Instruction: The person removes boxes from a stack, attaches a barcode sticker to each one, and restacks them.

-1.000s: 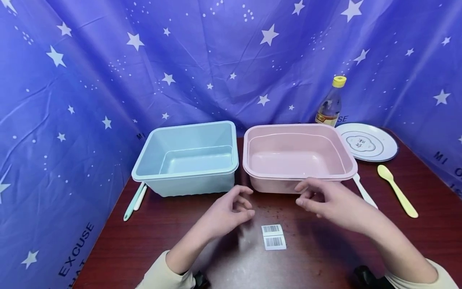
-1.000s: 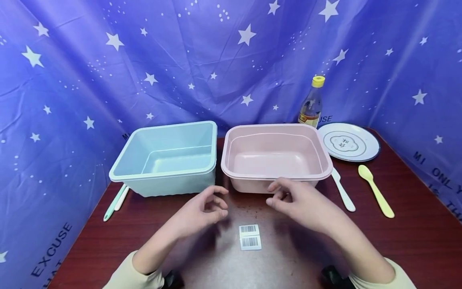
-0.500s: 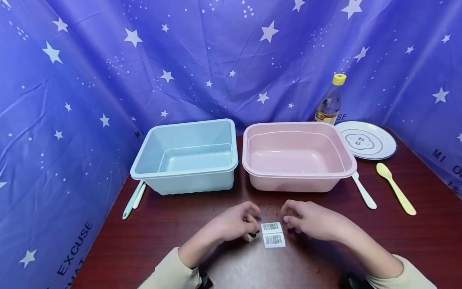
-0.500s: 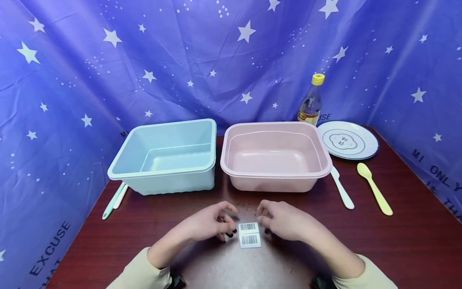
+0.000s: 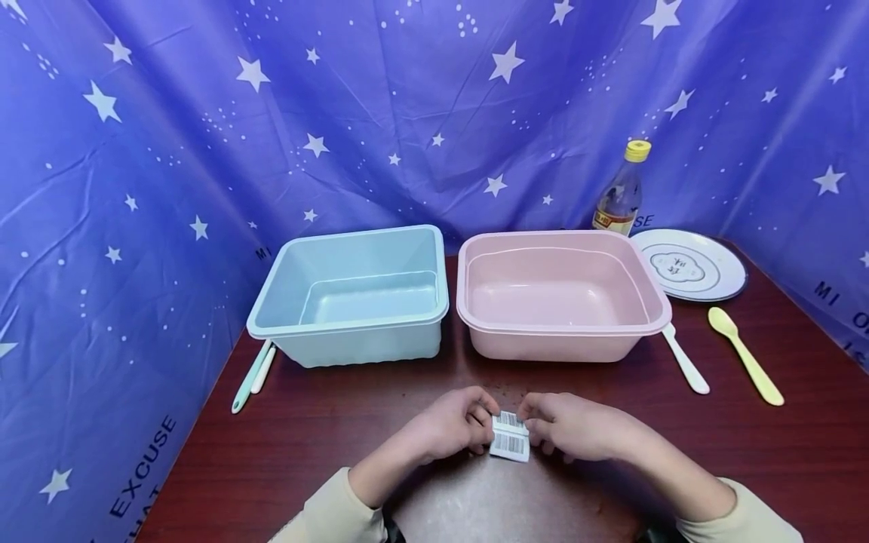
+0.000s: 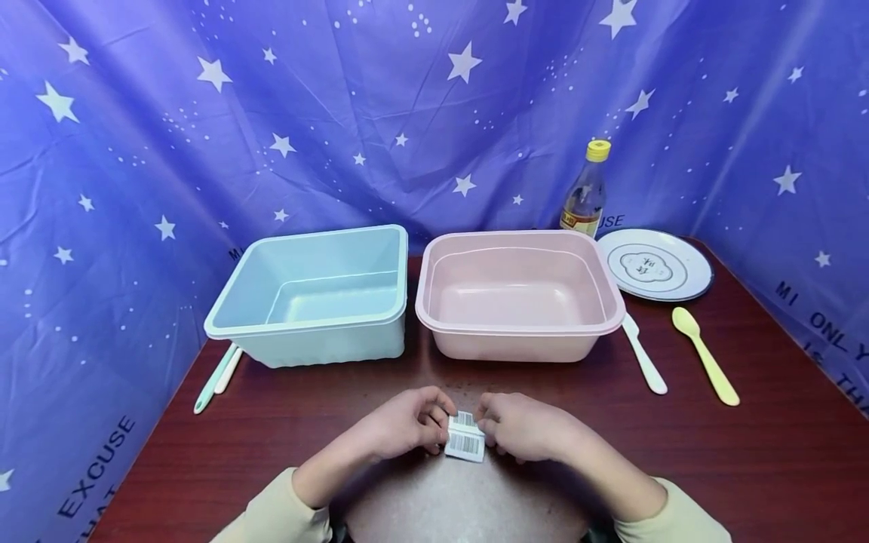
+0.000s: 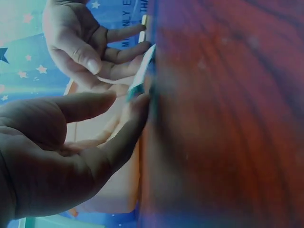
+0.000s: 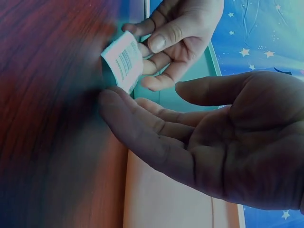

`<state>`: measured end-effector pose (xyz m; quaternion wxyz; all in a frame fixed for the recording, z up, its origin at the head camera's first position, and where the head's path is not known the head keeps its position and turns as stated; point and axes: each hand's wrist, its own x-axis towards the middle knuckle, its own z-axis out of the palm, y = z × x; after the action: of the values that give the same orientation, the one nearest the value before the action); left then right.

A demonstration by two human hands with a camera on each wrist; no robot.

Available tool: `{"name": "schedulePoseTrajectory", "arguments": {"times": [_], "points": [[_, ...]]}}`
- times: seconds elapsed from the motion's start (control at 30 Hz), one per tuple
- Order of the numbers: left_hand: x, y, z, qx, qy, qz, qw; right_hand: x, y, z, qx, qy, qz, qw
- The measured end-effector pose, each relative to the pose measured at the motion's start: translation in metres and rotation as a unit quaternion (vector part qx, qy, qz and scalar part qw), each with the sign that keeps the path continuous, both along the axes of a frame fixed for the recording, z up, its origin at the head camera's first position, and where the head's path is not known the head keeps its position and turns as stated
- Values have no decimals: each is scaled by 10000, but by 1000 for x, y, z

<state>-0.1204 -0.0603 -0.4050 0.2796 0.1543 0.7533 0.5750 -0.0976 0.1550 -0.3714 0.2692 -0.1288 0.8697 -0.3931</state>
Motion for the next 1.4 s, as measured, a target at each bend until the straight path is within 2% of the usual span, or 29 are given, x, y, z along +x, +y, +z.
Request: {"name": "schedulePoseTrajectory", "arguments": {"times": [0.13,0.27,0.37,0.47,0.63,0.77,1.03,1.2,1.4], "points": [[-1,1,0,82,160,318,9993,-1,2,-1,-125,311,329,9989],[-3,0,2,265,366,433,9980,-2,2,0,237,1308,556,9896],[-4,-1,4,435,619,374,9964,-3,0,1,363,2163,470,9745],[-5,0,6,623,817,343,9941,-4,-4,4,-59,2530,234,9672],[-2,1,13,937,968,356,9902,-4,-7,7,-781,2498,-32,9651],[1,3,17,1042,1136,308,9876,-3,-9,6,-956,2568,-179,9616],[2,4,20,1025,1238,314,9865,-4,-8,6,-614,3101,-294,9483],[1,2,20,880,1276,334,9873,-5,-3,11,-398,3012,-410,9519],[-3,-1,17,435,1303,505,9892,-8,6,18,-166,2970,-578,9530]]}}
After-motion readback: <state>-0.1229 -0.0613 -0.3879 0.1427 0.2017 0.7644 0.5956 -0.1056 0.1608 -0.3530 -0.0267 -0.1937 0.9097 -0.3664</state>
